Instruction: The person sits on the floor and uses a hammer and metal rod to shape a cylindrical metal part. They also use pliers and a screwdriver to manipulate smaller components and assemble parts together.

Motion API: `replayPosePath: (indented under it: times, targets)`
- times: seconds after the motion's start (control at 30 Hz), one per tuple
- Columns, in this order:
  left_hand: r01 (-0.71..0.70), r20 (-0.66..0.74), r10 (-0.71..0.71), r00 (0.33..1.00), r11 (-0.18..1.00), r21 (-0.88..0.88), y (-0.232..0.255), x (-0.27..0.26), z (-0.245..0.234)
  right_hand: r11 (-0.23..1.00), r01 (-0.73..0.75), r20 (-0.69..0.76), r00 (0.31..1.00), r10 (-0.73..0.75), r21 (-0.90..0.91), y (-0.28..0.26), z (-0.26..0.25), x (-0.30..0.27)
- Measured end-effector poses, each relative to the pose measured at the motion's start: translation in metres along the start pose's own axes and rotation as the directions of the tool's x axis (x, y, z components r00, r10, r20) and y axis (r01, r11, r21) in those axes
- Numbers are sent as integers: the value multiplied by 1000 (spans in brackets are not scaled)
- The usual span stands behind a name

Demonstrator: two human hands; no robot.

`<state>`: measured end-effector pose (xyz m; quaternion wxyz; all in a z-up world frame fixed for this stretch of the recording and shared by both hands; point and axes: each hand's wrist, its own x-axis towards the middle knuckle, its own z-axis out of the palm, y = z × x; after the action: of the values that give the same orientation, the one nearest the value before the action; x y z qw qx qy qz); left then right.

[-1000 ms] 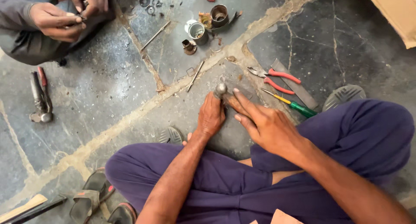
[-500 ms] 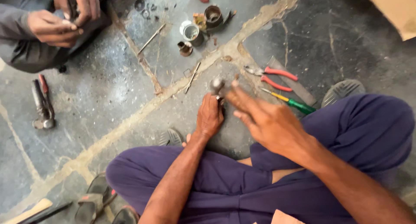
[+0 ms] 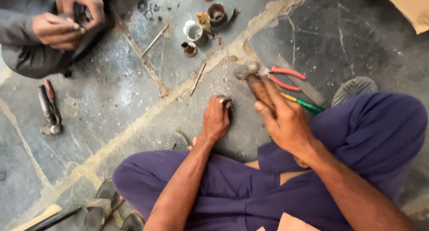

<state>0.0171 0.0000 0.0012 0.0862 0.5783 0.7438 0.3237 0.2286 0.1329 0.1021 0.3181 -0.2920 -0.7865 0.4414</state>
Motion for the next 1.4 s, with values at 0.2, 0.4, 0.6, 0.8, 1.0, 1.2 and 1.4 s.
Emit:
replayPosePath:
  times: [0.2,0.4,0.6,0.8,1.0,1.2,1.4]
  targets:
    - [86,23,-85,996,994,-65,6,1,-1,973,-214,1,977,215,90,18,-22,4]
    - [39,36,-39,999,999,7,7,0,0,969,-201,23,980,200,142,21,-23,2]
    - [-13,21,12,1000,1000,15,9,-1,0,986,-86,17,996,85,140,15,-24,2]
    - [-17,-3,17,1000,1000,7,4,0,2,986,-93,48,995,87,139,17,-22,0]
    - [16,-18,-16,1000,1000,-20,6,1,1,988,-82,45,996,77,131,17,-19,1]
    - [42,-19,-42,999,999,7,11,3,1,987,-120,76,991,113,110,16,-17,2]
    - [54,-34,-53,998,998,10,13,2,2,1000,-3,31,1000,2,29,10,-16,-2]
